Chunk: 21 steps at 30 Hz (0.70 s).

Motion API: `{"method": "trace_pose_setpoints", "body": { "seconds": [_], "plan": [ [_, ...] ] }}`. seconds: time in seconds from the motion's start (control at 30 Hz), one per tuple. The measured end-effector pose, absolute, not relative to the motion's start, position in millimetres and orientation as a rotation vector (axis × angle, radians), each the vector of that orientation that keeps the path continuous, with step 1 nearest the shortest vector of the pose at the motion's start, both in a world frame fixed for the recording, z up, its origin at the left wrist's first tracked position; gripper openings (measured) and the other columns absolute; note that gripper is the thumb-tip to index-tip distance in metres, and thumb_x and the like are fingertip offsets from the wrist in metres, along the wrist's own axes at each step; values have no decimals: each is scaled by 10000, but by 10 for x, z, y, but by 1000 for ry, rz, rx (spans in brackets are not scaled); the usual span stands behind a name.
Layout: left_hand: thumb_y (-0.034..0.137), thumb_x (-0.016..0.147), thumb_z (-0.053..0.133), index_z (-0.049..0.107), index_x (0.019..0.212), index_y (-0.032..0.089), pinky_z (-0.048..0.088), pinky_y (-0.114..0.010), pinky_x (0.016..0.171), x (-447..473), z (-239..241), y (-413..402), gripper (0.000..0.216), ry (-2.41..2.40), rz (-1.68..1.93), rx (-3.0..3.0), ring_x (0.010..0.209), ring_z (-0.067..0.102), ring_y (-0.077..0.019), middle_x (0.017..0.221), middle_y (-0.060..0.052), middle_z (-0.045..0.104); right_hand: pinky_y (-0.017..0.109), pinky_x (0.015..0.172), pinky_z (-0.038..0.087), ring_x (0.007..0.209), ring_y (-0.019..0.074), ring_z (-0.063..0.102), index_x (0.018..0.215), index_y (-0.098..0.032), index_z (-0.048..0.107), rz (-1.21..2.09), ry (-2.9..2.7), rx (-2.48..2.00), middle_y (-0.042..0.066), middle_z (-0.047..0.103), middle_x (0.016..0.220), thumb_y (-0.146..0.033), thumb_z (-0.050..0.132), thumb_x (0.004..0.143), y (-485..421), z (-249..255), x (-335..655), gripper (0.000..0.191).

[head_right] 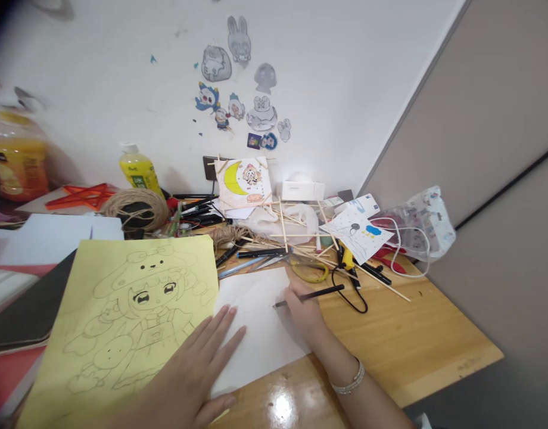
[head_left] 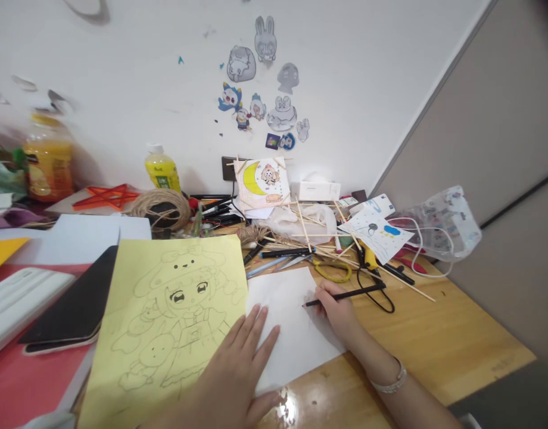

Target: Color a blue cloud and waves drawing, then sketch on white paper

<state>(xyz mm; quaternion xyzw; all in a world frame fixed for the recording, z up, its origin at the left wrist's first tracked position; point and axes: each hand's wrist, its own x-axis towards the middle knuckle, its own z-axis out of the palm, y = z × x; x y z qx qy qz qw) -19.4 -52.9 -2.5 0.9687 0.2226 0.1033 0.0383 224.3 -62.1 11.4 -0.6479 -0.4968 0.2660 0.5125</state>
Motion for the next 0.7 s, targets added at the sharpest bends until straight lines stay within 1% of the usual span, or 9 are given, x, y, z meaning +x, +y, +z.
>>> {"method": "trace_pose_setpoints", "body": {
  "seconds": [0.2, 0.37, 0.57, 0.7],
  "plan": [
    [516, 905, 530, 338, 1458, 154, 319, -552, 1057, -195, -23, -523, 688, 675, 302, 2947, 1387, 173, -385, 1527, -201, 177, 255, 445, 304, 457, 133, 395, 491, -236, 410, 627, -1144, -1546, -47, 431, 432, -292, 454, 726, -624, 111, 2259, 245],
    [521, 893, 549, 345, 1454, 158, 338, -546, 1046, -193, -18, -526, 699, 687, 311, 2973, 1381, 192, -384, 1519, -213, 199, 256, 444, 295, 449, 129, 377, 486, -235, 401, 646, -1112, -1545, -51, 414, 429, -288, 459, 715, -627, 100, 2264, 242],
    [513, 894, 552, 317, 1464, 144, 315, -564, 1053, -199, -84, -533, 719, 669, 369, 2976, 1385, 173, -397, 1529, -211, 182, 255, 450, 286, 450, 123, 363, 506, -232, 400, 660, -1094, -1544, -54, 416, 449, -285, 467, 741, -622, 55, 2289, 249],
    [459, 871, 610, 317, 1465, 185, 313, -572, 1051, -197, -59, -539, 717, 688, 324, 2952, 1388, 161, -398, 1543, -188, 137, 260, 452, 295, 462, 130, 379, 517, -234, 388, 604, -1035, -1551, -48, 423, 469, -335, 494, 791, -626, 33, 2345, 311]
  ]
}}
